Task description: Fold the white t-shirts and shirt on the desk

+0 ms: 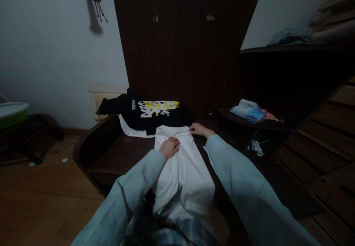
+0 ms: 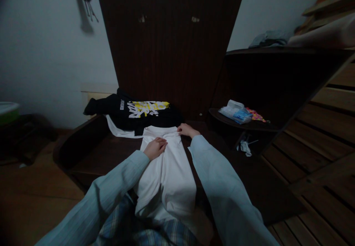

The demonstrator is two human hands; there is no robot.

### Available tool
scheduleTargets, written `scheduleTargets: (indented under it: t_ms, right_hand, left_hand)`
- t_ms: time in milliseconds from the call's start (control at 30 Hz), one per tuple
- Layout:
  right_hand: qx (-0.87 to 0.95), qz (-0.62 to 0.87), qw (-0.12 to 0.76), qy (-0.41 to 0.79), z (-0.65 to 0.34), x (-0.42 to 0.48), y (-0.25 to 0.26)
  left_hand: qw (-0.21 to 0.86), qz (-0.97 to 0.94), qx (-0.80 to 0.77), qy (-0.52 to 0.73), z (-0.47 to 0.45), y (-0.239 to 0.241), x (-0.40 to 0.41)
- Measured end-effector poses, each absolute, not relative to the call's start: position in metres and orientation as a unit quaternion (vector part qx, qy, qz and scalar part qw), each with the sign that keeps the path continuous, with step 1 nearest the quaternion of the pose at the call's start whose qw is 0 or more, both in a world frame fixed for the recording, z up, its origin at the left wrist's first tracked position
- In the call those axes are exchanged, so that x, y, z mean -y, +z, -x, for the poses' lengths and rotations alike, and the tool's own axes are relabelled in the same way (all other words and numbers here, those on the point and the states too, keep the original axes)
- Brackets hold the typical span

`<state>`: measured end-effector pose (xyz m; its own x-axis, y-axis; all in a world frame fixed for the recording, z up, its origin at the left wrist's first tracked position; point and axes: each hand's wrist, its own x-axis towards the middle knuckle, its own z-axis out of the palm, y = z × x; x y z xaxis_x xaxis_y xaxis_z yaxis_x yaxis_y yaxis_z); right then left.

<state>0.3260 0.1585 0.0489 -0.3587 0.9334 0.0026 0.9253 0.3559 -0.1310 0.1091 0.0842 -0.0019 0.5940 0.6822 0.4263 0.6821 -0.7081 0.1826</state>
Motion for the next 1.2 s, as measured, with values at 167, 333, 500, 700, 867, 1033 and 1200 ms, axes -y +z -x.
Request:
scheduleTargets:
  t_ms: [167, 333, 500, 700, 867, 1033, 1200]
  right_hand:
    - [0.787, 0.615, 0.046, 0.008, -0.318, -0.157, 0.051]
    - [0.749, 0.659, 0.057, -0.031, -0.300, -0.148, 0.046]
    - [0.719, 0.684, 0.104, -0.069, -0.287, -0.132, 0.044]
    - [0.704, 0.698, 0.132, -0.015, -0.284, -0.100, 0.043]
    - [0.691, 0.713, 0.108, 0.046, -0.291, -0.080, 0.026]
    - [0.651, 0.732, 0.174, 0.094, -0.310, -0.090, 0.016]
    - [0.602, 0.699, 0.260, 0.287, -0.313, -0.108, 0.012]
  left_hand:
    - [-0.004, -0.894, -0.378, 0.240, -0.109, 0.000, -0.083]
    - [-0.008, -0.892, -0.380, 0.243, -0.109, 0.000, -0.083]
    - [-0.005, -0.891, -0.380, 0.247, -0.109, -0.001, -0.084]
    - [0.004, -0.893, -0.380, 0.240, -0.109, -0.004, -0.087]
    - [0.053, -0.877, -0.397, 0.265, -0.104, 0.001, -0.084]
    - [0.038, -0.741, -0.600, 0.300, -0.067, 0.014, -0.088]
    - [0.203, -0.643, -0.701, 0.232, -0.033, 0.017, -0.114]
